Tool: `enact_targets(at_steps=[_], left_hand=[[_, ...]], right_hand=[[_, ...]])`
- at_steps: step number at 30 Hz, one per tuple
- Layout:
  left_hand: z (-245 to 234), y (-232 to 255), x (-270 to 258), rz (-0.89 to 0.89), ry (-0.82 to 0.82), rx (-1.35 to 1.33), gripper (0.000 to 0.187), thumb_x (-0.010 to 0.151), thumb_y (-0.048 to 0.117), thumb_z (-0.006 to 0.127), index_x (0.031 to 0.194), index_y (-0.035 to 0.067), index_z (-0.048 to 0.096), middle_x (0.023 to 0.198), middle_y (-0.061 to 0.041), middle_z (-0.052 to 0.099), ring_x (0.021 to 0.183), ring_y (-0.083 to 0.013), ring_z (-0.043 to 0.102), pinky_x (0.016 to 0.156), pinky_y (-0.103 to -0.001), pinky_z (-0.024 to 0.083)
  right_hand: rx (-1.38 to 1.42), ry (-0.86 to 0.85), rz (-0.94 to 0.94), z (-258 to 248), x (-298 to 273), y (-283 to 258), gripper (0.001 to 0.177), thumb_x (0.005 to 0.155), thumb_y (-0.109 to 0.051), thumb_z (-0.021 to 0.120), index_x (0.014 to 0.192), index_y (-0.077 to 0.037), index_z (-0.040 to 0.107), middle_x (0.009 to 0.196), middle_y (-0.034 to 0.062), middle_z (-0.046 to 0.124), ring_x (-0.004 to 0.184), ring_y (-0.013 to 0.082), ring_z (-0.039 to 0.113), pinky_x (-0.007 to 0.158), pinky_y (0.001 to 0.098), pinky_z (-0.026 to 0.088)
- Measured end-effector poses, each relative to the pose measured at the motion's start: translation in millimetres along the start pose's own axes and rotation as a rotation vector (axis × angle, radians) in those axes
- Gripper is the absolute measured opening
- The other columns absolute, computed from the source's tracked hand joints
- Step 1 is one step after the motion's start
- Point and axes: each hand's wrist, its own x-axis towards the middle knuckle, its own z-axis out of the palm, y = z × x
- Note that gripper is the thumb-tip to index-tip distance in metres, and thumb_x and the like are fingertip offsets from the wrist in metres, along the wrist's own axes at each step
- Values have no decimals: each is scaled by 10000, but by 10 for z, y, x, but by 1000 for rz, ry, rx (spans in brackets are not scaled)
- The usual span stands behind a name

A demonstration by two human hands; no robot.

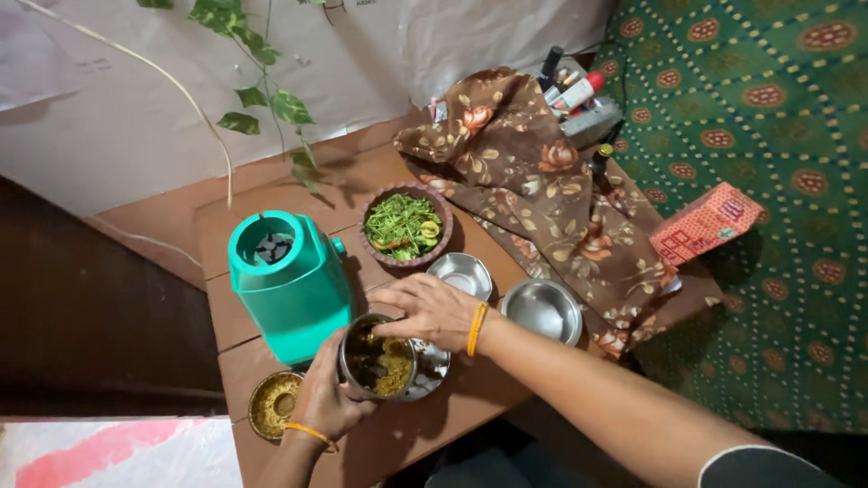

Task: The person loads a green blender with a brownish mixture and green leafy vegetables, secures the lid, and operates the blender. They then open the jar, scrape the blended contents into a metal bowl, and repeat the process with more vegetables.

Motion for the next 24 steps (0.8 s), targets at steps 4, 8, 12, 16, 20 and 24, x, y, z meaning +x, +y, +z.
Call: enact_targets(at_steps=[4,8,12,16,20,24], left_hand=[[-60,-105,59,117,-43,18,1070,453,117,866,1424,32,425,1364,-199,560,1276,-380,552,1040,-403,481],[-25,-229,62,144,-84,28,1084,466,115,860,1441,16,399,1392,-212,538,1300,-394,531,1058,-411,465],[-44,-254,30,156,-94,90,1076,483,127,876,1440,18,397,1393,-222,530,1287,-404,527,1059,-423,464],[-117,-211,46,275,-91,149,1026,482,119,869,1408,33,437,1377,-220,547,1284,-413,525,1072,-439,455],[-200,-129,70,320,-127,184,995,494,94,845,1400,33,439,1357,-212,557,1270,-421,529,1070,-446,457],[-245,-12,117,367,-137,278,1037,439,89,854,1385,17,435,1346,-236,538,1253,-445,509,1047,-476,440]], right_hand=[[-123,-68,-162,-55,205,68,463,933,-193,539,1372,-336,582,1581,88,407,1310,286,528,1110,466,435],[-143,-146,-307,-80,299,118,458,936,-208,540,1381,-310,571,1592,108,394,1308,290,521,1098,472,430],[-205,-173,-355,-32,333,74,421,935,-227,548,1346,-312,576,1608,104,382,1318,291,519,1104,481,417],[-191,-138,-213,101,243,54,373,921,-239,555,1277,-333,618,1627,87,358,1326,294,508,1130,501,398],[-37,-97,-2,278,122,17,330,889,-228,569,1178,-316,702,1619,97,344,1317,332,481,1103,515,388],[12,-140,324,488,6,-188,308,814,-126,646,1073,-259,746,1588,108,365,1348,362,455,1091,504,397]])
